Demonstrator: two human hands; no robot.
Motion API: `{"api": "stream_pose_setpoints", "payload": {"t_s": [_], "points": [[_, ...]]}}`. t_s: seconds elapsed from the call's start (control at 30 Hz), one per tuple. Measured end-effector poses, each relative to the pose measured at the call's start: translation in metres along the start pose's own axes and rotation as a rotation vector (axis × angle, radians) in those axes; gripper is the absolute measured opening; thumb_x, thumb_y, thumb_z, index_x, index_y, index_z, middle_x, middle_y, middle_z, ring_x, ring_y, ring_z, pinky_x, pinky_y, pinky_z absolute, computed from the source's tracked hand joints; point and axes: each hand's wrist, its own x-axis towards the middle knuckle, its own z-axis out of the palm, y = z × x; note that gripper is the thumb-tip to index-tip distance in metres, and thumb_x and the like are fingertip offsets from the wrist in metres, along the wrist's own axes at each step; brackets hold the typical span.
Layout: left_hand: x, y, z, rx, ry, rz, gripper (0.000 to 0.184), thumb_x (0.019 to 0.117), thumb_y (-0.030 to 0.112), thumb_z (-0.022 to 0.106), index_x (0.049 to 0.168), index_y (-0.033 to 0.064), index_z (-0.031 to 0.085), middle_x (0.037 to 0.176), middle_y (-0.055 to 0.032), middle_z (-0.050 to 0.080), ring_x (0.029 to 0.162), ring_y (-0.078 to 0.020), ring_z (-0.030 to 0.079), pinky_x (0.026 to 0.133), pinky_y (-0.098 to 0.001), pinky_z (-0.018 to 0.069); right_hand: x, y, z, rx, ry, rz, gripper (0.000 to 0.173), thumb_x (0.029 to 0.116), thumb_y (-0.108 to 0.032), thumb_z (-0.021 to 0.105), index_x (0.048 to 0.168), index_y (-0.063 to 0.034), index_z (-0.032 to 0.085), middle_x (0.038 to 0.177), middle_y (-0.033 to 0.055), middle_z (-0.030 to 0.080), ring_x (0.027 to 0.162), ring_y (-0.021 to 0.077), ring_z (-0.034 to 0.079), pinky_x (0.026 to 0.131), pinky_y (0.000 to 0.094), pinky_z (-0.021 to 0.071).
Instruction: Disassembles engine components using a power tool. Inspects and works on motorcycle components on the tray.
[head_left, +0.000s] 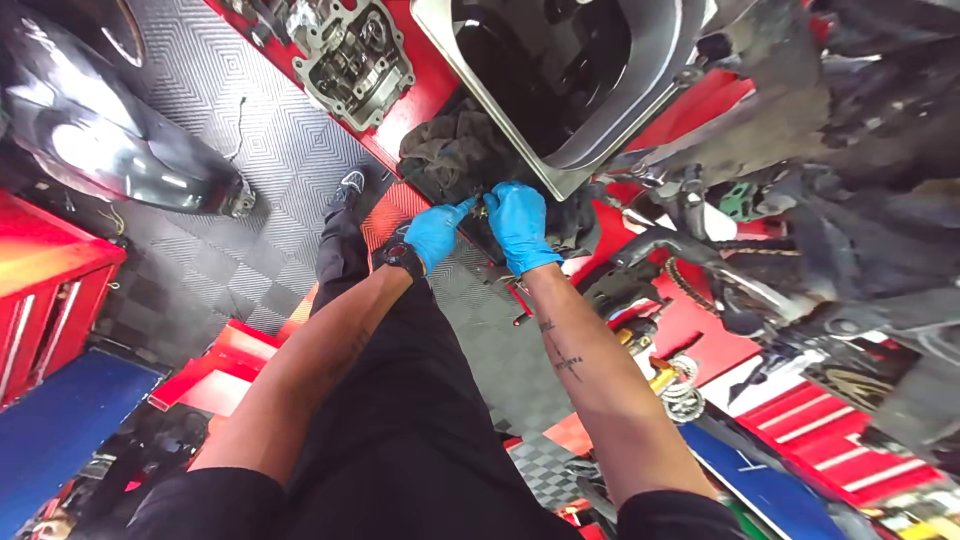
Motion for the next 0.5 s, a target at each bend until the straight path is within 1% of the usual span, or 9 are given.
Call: {"api": "stream_pose_setpoints", "payload": {"t_s": [0.07, 0.1, 0.13, 0.17, 0.2, 0.3, 0.4, 0.5], "points": [[0.002, 0.003, 0.000, 0.028, -0.015, -0.014, 0.058, 0.1011, 0.003, 0.048, 0.156, 0.0231, 0.046, 0.132, -0.0156, 0.067, 0.121, -0.0343, 0.065, 0.102, -0.0535, 0.0509, 0.001, 0.001, 0.001, 0.021, 0.001, 0.009, 0.022, 0.1019, -0.020, 0.061, 0.112, -0.0019, 0.068, 0.109, 0.0247, 0.067, 0.101, 0.0447, 0.067, 0.084, 0.0617, 0.0543], [0.002, 0.005, -0.001, 0.034, -0.019, -0.021, 0.057, 0.1019, 0.004, 0.047, 0.156, 0.0233, 0.046, 0.132, -0.0155, 0.067, 0.121, -0.0343, 0.065, 0.102, -0.0534, 0.0511, 0.000, 0.001, 0.001, 0.039, 0.001, 0.008, 0.025, 0.1011, -0.018, 0.062, 0.120, -0.0031, 0.067, 0.112, 0.0252, 0.067, 0.104, 0.0454, 0.067, 0.086, 0.0621, 0.0541], [0.002, 0.006, -0.002, 0.040, -0.021, -0.025, 0.057, 0.1024, 0.004, 0.046, 0.156, 0.0232, 0.046, 0.132, -0.0156, 0.067, 0.121, -0.0342, 0.065, 0.102, -0.0533, 0.0511, 0.000, 0.001, 0.000, 0.052, 0.005, -0.004, 0.028, 0.1006, -0.016, 0.062, 0.126, -0.0044, 0.065, 0.113, 0.0253, 0.068, 0.105, 0.0455, 0.067, 0.087, 0.0622, 0.0541], [0.002, 0.006, -0.003, 0.043, -0.025, -0.029, 0.057, 0.1022, 0.003, 0.046, 0.156, 0.0230, 0.046, 0.131, -0.0156, 0.067, 0.121, -0.0341, 0.065, 0.102, -0.0532, 0.0512, 0.001, 0.001, 0.000, 0.059, 0.007, -0.018, 0.029, 0.1002, -0.015, 0.063, 0.128, -0.0053, 0.064, 0.113, 0.0249, 0.068, 0.105, 0.0452, 0.067, 0.087, 0.0622, 0.0542], [0.002, 0.007, -0.004, 0.045, -0.028, -0.033, 0.058, 0.1015, 0.003, 0.046, 0.156, 0.0230, 0.046, 0.132, -0.0152, 0.067, 0.121, -0.0336, 0.065, 0.102, -0.0531, 0.0512, 0.002, 0.002, 0.001, 0.060, 0.002, -0.028, 0.029, 0.1000, -0.014, 0.062, 0.128, -0.0054, 0.065, 0.113, 0.0246, 0.068, 0.105, 0.0448, 0.067, 0.088, 0.0619, 0.0542], [0.001, 0.008, -0.006, 0.025, -0.042, -0.032, 0.057, 0.1009, 0.003, 0.049, 0.155, 0.0215, 0.048, 0.135, -0.0148, 0.066, 0.124, -0.0334, 0.063, 0.105, -0.0533, 0.0495, 0.011, 0.006, 0.004, 0.025, -0.030, -0.020, 0.029, 0.0995, -0.014, 0.058, 0.124, -0.0037, 0.069, 0.117, 0.0225, 0.070, 0.110, 0.0408, 0.068, 0.094, 0.0578, 0.0535], [-0.002, 0.007, -0.008, 0.003, -0.026, 0.004, 0.054, 0.1003, 0.003, 0.053, 0.152, 0.0190, 0.051, 0.132, -0.0150, 0.067, 0.122, -0.0340, 0.064, 0.104, -0.0534, 0.0497, 0.008, 0.008, 0.004, 0.027, -0.002, -0.064, 0.022, 0.1022, -0.014, 0.056, 0.112, -0.0008, 0.071, 0.109, 0.0237, 0.069, 0.102, 0.0422, 0.068, 0.088, 0.0586, 0.0544], [0.001, 0.002, -0.006, 0.004, -0.012, 0.036, 0.054, 0.0997, 0.002, 0.052, 0.151, 0.0190, 0.053, 0.129, -0.0156, 0.068, 0.119, -0.0332, 0.065, 0.104, -0.0520, 0.0498, 0.013, 0.006, 0.005, -0.012, -0.021, -0.040, 0.027, 0.1037, -0.021, 0.054, 0.106, -0.0009, 0.072, 0.107, 0.0216, 0.071, 0.102, 0.0398, 0.069, 0.089, 0.0565, 0.0546]]}}
